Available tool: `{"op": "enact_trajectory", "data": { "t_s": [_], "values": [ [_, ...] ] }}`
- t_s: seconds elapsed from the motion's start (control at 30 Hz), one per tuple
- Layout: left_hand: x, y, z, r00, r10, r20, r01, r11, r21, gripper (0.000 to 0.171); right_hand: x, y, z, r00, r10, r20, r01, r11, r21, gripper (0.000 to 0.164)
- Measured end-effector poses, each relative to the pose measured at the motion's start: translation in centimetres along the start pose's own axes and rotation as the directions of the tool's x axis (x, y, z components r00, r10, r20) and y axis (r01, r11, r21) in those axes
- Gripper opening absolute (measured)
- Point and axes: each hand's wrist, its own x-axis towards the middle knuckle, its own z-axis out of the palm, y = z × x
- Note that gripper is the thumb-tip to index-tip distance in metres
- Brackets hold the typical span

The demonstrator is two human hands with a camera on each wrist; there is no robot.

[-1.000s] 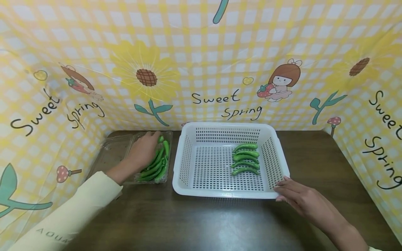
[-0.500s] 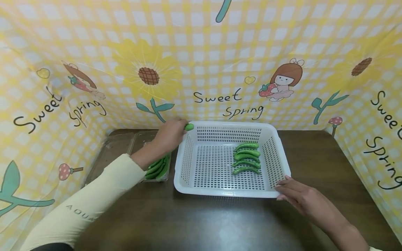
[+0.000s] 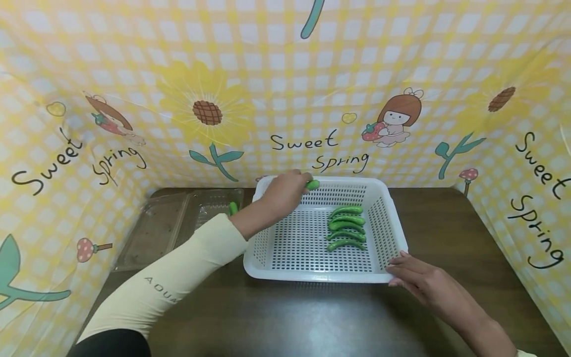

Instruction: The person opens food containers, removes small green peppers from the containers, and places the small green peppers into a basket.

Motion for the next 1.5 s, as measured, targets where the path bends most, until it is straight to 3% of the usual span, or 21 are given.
{"op": "enact_trajectory", "data": {
  "t_s": [0.23, 0.5, 0.7, 0.9, 1.0, 1.17, 1.23, 1.37, 1.5],
  "values": [
    [1.3, 2.4, 1.0, 0.996, 0.094, 0.004, -0.094, 0.996, -0.001, 0.015, 0.0, 0.0, 0.0, 1.0, -0.008, 0.006, 0.008, 1.0, 0.003, 0.049],
    [2.9, 5.1, 2.6, 0.982, 0.153, 0.107, -0.148, 0.988, -0.051, 0.023, 0.1, -0.1, 0.0, 0.995, 0.076, 0.06, -0.076, 0.997, -0.009, 0.047],
    [3.2, 7.5, 3.9, 0.955, 0.217, 0.201, -0.207, 0.976, -0.068, 0.014, 0.2, 0.0, 0.0, 0.997, 0.062, 0.037, -0.062, 0.998, -0.004, 0.05],
    [3.0, 9.1, 5.7, 0.927, 0.223, 0.3, -0.232, 0.973, -0.009, 0.01, 0.4, 0.1, 0.3, 1.0, -0.001, -0.022, 0.001, 1.0, 0.02, 0.055],
    [2.9, 9.7, 6.5, 0.912, 0.238, 0.334, -0.241, 0.97, -0.031, 0.006, 0.3, 0.2, 0.1, 1.0, 0.006, -0.019, -0.005, 1.0, 0.018, 0.054],
    [2.3, 10.3, 7.5, 0.874, 0.246, 0.418, -0.247, 0.968, -0.053, 0.005, 0.5, 0.2, -0.1, 1.0, 0.001, -0.011, -0.001, 1.0, 0.015, 0.049],
    [2.0, 10.5, 8.0, 0.862, 0.255, 0.438, -0.276, 0.961, -0.016, 0.003, 0.6, 0.1, -0.1, 1.0, 0.017, 0.01, -0.017, 1.0, 0.023, 0.047],
    [1.7, 10.4, 9.2, 0.848, 0.263, 0.46, -0.321, 0.946, 0.051, 0.005, 0.5, 0.0, -0.1, 0.998, 0.049, 0.042, -0.05, 0.998, 0.029, 0.045],
    [1.9, 10.1, 10.4, 0.843, 0.273, 0.463, -0.35, 0.933, 0.088, 0.007, 0.5, -0.1, -0.1, 1.0, 0.028, 0.01, -0.029, 1.0, 0.01, 0.048]
  ]
}}
